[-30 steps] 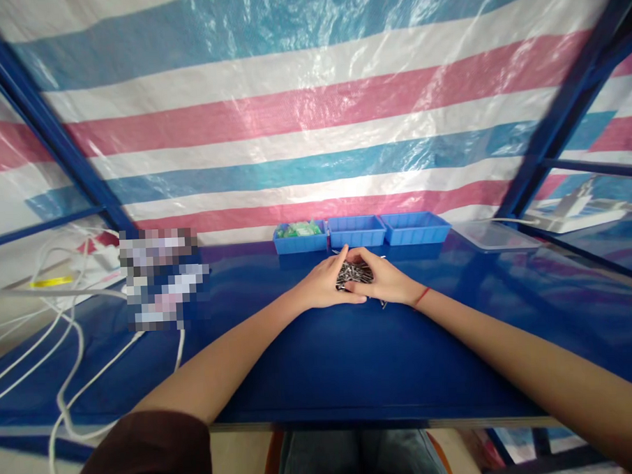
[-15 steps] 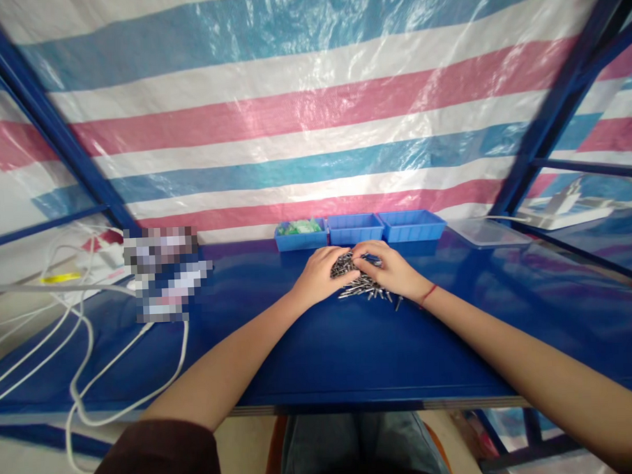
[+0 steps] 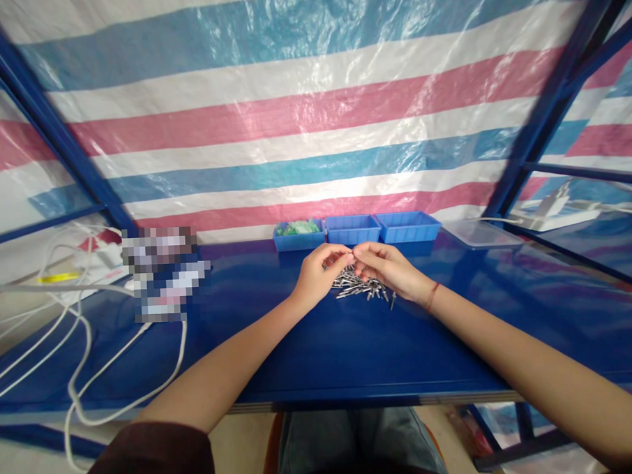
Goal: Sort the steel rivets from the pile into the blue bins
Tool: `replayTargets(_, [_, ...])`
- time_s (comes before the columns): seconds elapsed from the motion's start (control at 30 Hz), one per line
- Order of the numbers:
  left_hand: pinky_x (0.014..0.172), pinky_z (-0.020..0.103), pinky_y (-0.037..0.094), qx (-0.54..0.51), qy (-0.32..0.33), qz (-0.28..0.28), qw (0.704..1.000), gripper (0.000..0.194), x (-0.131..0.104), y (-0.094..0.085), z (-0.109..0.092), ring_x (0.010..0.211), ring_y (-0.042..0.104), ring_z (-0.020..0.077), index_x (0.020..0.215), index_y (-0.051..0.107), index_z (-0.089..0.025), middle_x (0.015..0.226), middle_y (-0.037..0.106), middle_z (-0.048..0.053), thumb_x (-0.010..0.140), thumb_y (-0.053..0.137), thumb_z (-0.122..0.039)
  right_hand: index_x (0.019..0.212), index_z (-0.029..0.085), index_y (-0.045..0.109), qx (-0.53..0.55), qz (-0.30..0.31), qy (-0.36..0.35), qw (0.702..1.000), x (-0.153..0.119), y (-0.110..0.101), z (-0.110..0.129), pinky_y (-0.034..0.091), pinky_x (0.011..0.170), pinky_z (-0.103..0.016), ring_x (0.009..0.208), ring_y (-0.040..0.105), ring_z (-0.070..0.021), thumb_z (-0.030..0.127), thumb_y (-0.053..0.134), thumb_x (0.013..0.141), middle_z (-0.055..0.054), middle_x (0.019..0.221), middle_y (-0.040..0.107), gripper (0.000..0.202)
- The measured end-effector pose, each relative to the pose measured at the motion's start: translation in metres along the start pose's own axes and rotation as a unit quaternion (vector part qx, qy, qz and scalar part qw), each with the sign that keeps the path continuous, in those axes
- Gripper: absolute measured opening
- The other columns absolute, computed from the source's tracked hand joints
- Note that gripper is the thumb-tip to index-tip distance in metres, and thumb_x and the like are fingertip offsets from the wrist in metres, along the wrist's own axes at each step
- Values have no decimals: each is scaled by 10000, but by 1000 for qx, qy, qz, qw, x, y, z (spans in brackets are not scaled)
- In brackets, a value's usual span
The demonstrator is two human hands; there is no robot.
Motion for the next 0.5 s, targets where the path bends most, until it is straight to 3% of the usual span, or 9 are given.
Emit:
replayTargets(0.13, [675, 232, 473, 38, 38, -9, 998, 139, 0, -4, -8, 744, 596, 113, 893, 669, -189, 861, 663, 22, 836, 576, -276, 736, 155, 652, -3, 12, 18, 1000, -3, 4, -2, 427, 500, -208, 565, 524, -69, 418, 697, 725, -12, 718, 618, 267])
replayTargets(0.23, [664, 229, 472, 43, 50, -21, 998, 147, -2, -5, -9, 724, 588, 107, 908, 661, -179, 873, 665, 28, 840, 571, -273, 787, 165, 662, -1, -18, -7, 1000, -2, -2, 1, 436, 537, -203, 591, 538, -72, 359, 755, 669, 11, 667, 610, 245])
replayTargets(0.37, [666, 229, 479, 47, 24, -30, 998, 149, -1, -4, 0, 700, 598, 106, 914, 657, -174, 874, 683, 29, 838, 572, -270, 836, 185, 660, 9, -60, -30, 998, 1, -10, 4, 459, 593, -219, 636, 569, -80, 313, 798, 602, 15, 710, 646, 300])
replayTargets(0.5, [666, 229, 482, 46, 5, -20, 999, 172, -2, -2, 8, 714, 615, 120, 923, 656, -171, 865, 689, 37, 858, 541, -282, 848, 192, 649, -19, -58, -58, 996, -1, -7, 10, 468, 606, -254, 658, 578, -102, 324, 784, 604, -5, 771, 669, 309])
Point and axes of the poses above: each hand's wrist, its own x-axis towards the middle knuckle, its own y-axis out of the palm, z = x × y, the point moved 8 cm from there along x, towards the middle knuckle
